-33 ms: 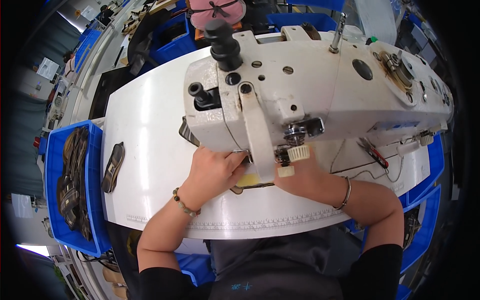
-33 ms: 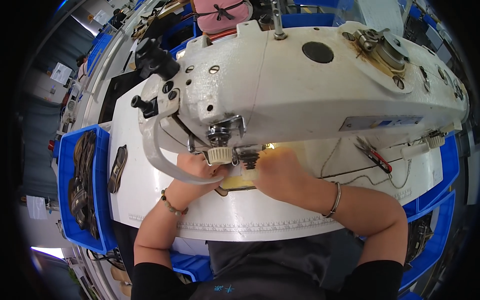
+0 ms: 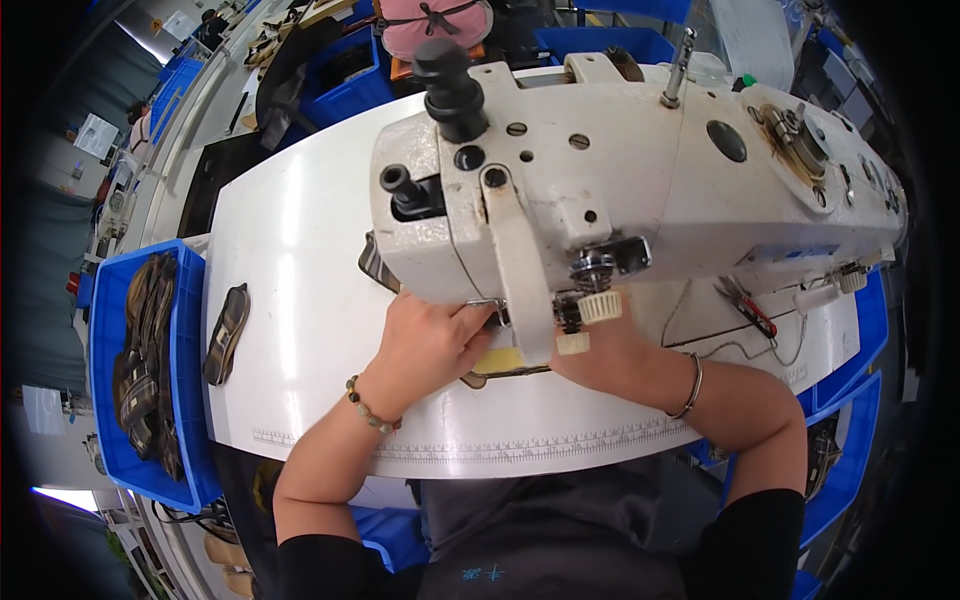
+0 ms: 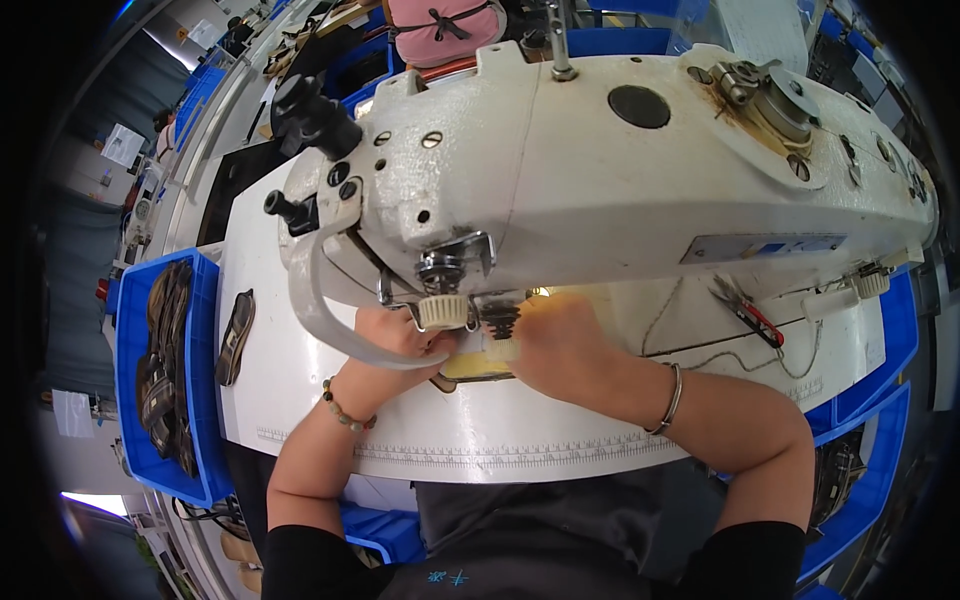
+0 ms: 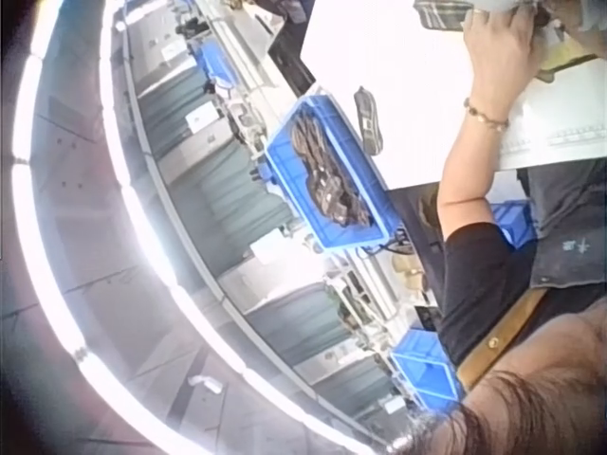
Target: Sewing and sorting shoe insoles in a workshop.
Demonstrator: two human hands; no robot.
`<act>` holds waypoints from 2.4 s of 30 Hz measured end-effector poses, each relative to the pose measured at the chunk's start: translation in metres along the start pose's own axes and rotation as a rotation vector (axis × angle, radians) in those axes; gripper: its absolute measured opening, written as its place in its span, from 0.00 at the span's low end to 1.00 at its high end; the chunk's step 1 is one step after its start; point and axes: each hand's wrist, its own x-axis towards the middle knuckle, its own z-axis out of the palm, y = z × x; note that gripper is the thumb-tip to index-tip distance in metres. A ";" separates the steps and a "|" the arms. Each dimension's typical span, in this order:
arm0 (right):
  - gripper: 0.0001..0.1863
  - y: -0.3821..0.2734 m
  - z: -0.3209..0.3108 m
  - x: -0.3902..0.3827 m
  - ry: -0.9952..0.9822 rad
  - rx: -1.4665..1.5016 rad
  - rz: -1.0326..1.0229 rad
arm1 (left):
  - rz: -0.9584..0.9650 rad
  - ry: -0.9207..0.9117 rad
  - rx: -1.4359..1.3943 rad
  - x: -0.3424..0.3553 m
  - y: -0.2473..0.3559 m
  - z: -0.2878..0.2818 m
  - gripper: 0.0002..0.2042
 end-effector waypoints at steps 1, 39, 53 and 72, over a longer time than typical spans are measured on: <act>0.06 0.001 0.003 0.002 -0.009 0.009 0.018 | -0.005 -0.013 -0.018 0.000 0.000 0.001 0.12; 0.04 0.000 0.020 -0.022 -0.018 -0.250 -0.270 | 0.009 -0.053 0.128 0.001 0.010 0.007 0.07; 0.11 0.003 0.026 -0.010 -0.058 -0.531 -0.416 | -0.032 -0.005 0.143 0.000 0.009 -0.002 0.10; 0.12 -0.088 -0.057 -0.055 -0.120 0.981 0.578 | 0.117 0.492 -0.134 -0.072 0.118 -0.030 0.11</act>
